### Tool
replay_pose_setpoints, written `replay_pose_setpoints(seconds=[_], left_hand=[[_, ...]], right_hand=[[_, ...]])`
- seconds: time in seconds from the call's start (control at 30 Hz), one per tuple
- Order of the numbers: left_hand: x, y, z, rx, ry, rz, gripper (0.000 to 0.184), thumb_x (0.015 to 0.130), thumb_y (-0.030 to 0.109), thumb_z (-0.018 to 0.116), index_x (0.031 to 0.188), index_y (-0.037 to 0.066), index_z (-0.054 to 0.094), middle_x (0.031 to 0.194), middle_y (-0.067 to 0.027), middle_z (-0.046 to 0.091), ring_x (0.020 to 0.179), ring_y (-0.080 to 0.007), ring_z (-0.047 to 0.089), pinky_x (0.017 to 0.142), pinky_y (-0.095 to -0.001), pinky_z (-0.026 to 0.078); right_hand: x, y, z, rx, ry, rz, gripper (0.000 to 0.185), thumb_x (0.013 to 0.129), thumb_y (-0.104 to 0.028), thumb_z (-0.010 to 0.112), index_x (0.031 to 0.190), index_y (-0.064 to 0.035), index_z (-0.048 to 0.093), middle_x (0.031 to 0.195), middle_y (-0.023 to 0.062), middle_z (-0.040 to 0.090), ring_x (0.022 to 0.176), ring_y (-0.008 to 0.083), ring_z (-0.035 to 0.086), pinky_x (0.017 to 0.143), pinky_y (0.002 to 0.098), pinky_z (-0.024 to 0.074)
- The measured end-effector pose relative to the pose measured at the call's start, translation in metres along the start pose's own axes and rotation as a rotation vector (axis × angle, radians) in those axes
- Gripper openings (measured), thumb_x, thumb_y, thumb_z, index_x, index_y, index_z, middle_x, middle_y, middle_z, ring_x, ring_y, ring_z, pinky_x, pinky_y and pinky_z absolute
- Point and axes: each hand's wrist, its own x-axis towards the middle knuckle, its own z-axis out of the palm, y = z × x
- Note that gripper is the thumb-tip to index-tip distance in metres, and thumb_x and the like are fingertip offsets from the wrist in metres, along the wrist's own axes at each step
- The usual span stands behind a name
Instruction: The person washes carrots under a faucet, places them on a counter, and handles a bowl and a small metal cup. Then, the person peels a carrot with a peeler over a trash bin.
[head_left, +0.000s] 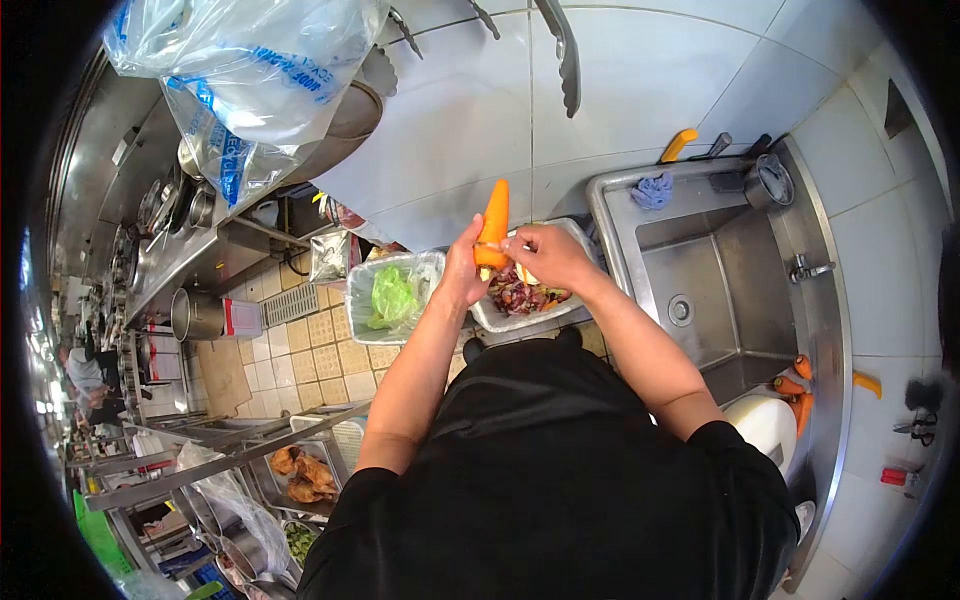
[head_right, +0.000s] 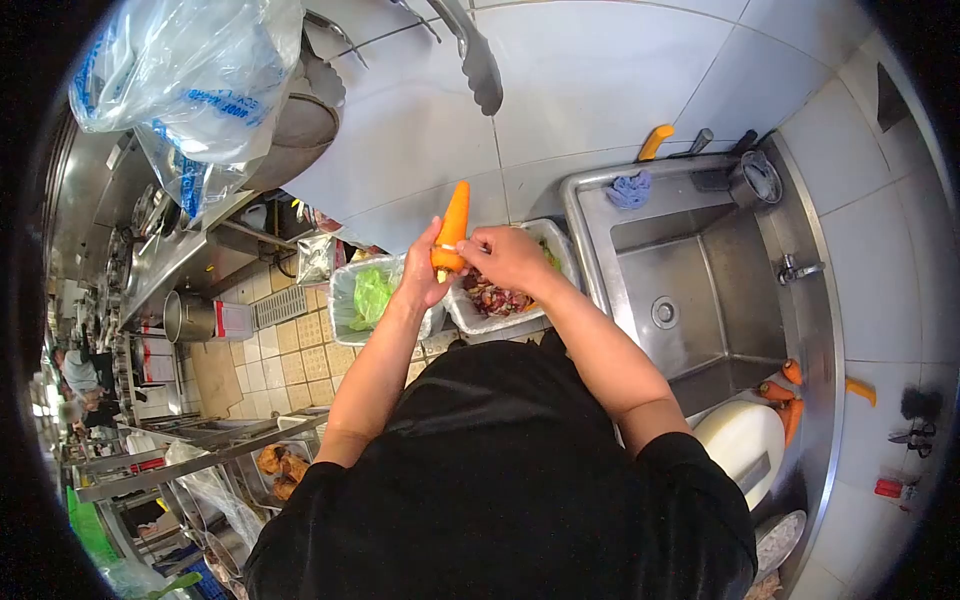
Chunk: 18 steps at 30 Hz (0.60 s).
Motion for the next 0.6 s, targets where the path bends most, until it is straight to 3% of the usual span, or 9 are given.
replay_pose_setpoints(seconds=[0.1,0.13,0.23,0.33,0.43,0.53,0.6], left_hand=[[0.002,0.0,-0.011,0.042,-0.147,-0.02,0.043,0.094,0.047,0.045,0.109,0.008,0.054,0.082,-0.0101,0.061,0.066,-0.02,0.059,0.054,-0.0315,0.047],[0.001,-0.001,-0.013,0.05,-0.232,-0.028,0.042,0.093,0.048,0.047,0.11,0.009,0.054,0.084,-0.0099,0.061,0.068,-0.0204,0.058,0.055,-0.0315,0.047],[0.002,0.002,-0.013,0.007,-0.196,-0.024,0.043,0.094,0.046,0.046,0.112,0.007,0.053,0.085,-0.0112,0.061,0.07,-0.0212,0.059,0.059,-0.0326,0.05],[-0.005,0.007,0.001,-0.062,-0.113,-0.011,0.046,0.095,0.046,0.045,0.116,0.006,0.05,0.088,-0.012,0.061,0.076,-0.0229,0.061,0.065,-0.033,0.051],[0.002,0.007,0.0,-0.125,0.02,-0.013,0.04,0.096,0.041,0.044,0.112,0.005,0.052,0.094,-0.0133,0.06,0.085,-0.0244,0.059,0.074,-0.0348,0.053],[0.015,0.005,-0.006,-0.19,0.039,-0.018,0.038,0.096,0.038,0.044,0.112,0.005,0.052,0.099,-0.0123,0.059,0.09,-0.024,0.058,0.078,-0.0378,0.051],[0.017,0.004,-0.006,-0.167,0.052,-0.01,0.037,0.096,0.038,0.043,0.111,0.005,0.052,0.099,-0.0112,0.059,0.09,-0.0232,0.058,0.079,-0.0389,0.05]], right_hand=[[0.015,0.008,-0.015,-0.092,0.057,0.149,0.039,0.086,-0.04,0.059,0.075,-0.0031,0.061,0.066,0.0151,0.059,0.06,0.0277,0.056,0.058,0.0396,0.0421],[0.02,0.014,-0.019,-0.108,0.117,0.136,0.041,0.087,-0.042,0.057,0.077,-0.0029,0.061,0.067,0.0161,0.06,0.062,0.0316,0.057,0.058,0.0421,0.0422],[0.04,0.027,-0.033,-0.165,0.341,0.189,0.043,0.088,-0.045,0.053,0.079,-0.0031,0.061,0.068,0.0178,0.059,0.064,0.0359,0.057,0.059,0.0446,0.042],[0.048,0.034,-0.044,-0.112,0.428,0.21,0.045,0.09,-0.046,0.049,0.08,-0.0032,0.06,0.069,0.019,0.059,0.067,0.0391,0.057,0.06,0.0463,0.0418],[0.04,0.027,-0.036,-0.219,0.302,0.123,0.043,0.089,-0.045,0.052,0.08,-0.0036,0.061,0.069,0.0184,0.06,0.067,0.0385,0.058,0.06,0.046,0.0426],[0.014,-0.004,-0.02,-0.169,0.124,0.086,0.04,0.088,-0.043,0.053,0.08,-0.0046,0.061,0.072,0.0172,0.062,0.07,0.0382,0.059,0.061,0.0464,0.0439],[-0.001,-0.02,-0.008,-0.196,0.12,0.039,0.038,0.088,-0.042,0.054,0.08,-0.0055,0.062,0.071,0.0166,0.062,0.07,0.038,0.06,0.061,0.0466,0.0443]])
